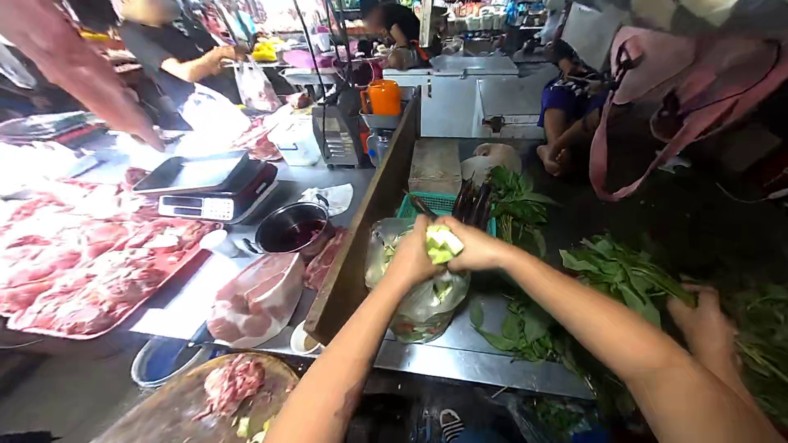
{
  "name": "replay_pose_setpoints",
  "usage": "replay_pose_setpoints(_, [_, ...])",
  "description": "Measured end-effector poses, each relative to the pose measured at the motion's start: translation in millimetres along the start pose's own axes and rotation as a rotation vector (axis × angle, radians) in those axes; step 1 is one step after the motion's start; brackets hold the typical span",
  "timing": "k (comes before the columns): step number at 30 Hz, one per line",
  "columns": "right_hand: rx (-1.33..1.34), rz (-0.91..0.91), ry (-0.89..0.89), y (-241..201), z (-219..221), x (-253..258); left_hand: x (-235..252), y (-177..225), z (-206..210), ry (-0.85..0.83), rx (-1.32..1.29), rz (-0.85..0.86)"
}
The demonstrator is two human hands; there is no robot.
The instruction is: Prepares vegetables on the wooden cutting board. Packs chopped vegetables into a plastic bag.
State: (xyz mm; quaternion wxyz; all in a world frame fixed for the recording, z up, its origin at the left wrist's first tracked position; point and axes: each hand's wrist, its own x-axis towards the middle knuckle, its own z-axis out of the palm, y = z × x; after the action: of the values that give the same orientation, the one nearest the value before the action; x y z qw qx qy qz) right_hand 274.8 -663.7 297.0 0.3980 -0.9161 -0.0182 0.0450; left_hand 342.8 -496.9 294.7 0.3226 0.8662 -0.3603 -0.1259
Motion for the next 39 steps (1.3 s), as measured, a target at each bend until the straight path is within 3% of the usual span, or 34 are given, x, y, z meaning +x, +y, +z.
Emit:
replay_pose_setpoints(5, [0.121, 0.097, -0.303, 27, 34, 4, -15, -23, 25, -0.228, 0.001, -0.224])
replay_pose_setpoints(12, [-0.076, 0.104, -0.201, 39, 38, 82, 37, -61, 13, -0.053, 0.16, -0.205])
replay_pose_setpoints(14, [-0.127, 0.113, -0.189, 45, 45, 80, 37, -68, 17, -0.051, 0.23, -0.185])
replay_pose_setpoints(19, [-0.316, 0.126, -0.347, 39, 35, 55, 17, -55, 6, -0.232, 0.38, -0.278])
replay_pose_setpoints(23, [-0.308, 0.033, -0.333, 33, 3, 62, 5, -62, -16, -0.153, 0.292, -0.19])
replay_pose_setpoints(27, [-0.165, -0.089, -0.063, 34, -26, 65, -29, -46, -21, -0.106, 0.199, -0.002])
replay_pose_setpoints(31, [-0.166, -0.08, 0.275, 51, -12, 97, -53, -24, 13, -0.136, 0.272, 0.071])
replay_pose_setpoints(35, [0.222, -0.13, 0.164, 57, 1, 118, -62, -26, 17, 0.022, 0.099, 0.172])
replay_pose_setpoints(37, [0.496, -0.15, 0.07, 33, -5, 104, -68, -23, 5, 0.139, -0.13, 0.218])
replay_pose_setpoints(39, [0.498, -0.221, -0.01, 6, -16, 85, -70, -17, -5, 0.196, -0.317, 0.194])
